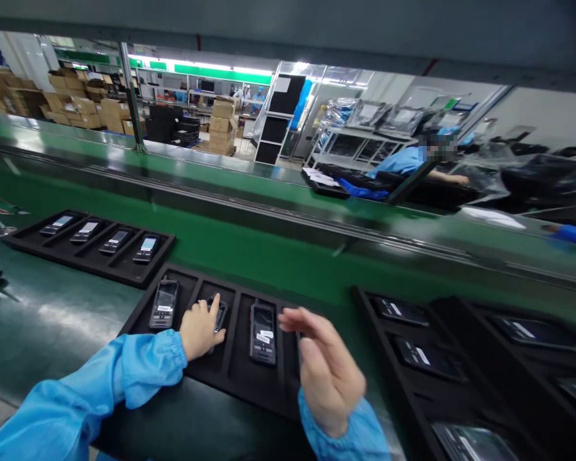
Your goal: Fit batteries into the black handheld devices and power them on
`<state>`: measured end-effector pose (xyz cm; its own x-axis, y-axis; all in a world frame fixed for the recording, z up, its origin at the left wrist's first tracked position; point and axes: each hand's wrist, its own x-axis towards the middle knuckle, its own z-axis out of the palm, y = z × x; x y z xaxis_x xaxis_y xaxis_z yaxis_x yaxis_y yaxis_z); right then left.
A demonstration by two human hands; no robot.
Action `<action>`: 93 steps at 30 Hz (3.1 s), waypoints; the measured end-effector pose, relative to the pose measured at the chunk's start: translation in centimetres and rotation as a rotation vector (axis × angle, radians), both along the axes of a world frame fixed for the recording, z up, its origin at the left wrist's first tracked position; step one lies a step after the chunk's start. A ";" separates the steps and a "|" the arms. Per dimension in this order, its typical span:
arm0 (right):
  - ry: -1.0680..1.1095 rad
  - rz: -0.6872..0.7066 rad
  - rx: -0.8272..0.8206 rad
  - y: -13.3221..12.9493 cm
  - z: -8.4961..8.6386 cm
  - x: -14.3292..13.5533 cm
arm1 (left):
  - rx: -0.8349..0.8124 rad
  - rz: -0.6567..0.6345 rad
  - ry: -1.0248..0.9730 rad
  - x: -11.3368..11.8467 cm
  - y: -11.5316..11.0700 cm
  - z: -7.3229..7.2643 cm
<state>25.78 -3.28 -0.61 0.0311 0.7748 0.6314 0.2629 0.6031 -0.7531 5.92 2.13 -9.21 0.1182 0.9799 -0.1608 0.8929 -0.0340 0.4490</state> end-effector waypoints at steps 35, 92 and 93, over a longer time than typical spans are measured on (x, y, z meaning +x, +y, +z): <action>0.218 0.353 -0.419 0.9 -0.7 -4.4 | 0.066 -0.110 -1.567 1.1 -2.2 9.3; 0.459 0.573 -0.616 2.5 -0.2 -4.3 | -0.126 -0.462 -1.421 -1.4 0.1 10.0; 0.460 0.576 -0.619 2.4 -0.3 -4.4 | -0.116 -0.451 -1.402 -1.4 0.1 10.0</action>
<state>21.42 -0.85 -0.89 -0.3158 0.9403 0.1269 -0.3503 0.0088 -0.9366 4.50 2.21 0.77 0.5245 0.8087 0.2663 -0.3388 -0.0887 0.9367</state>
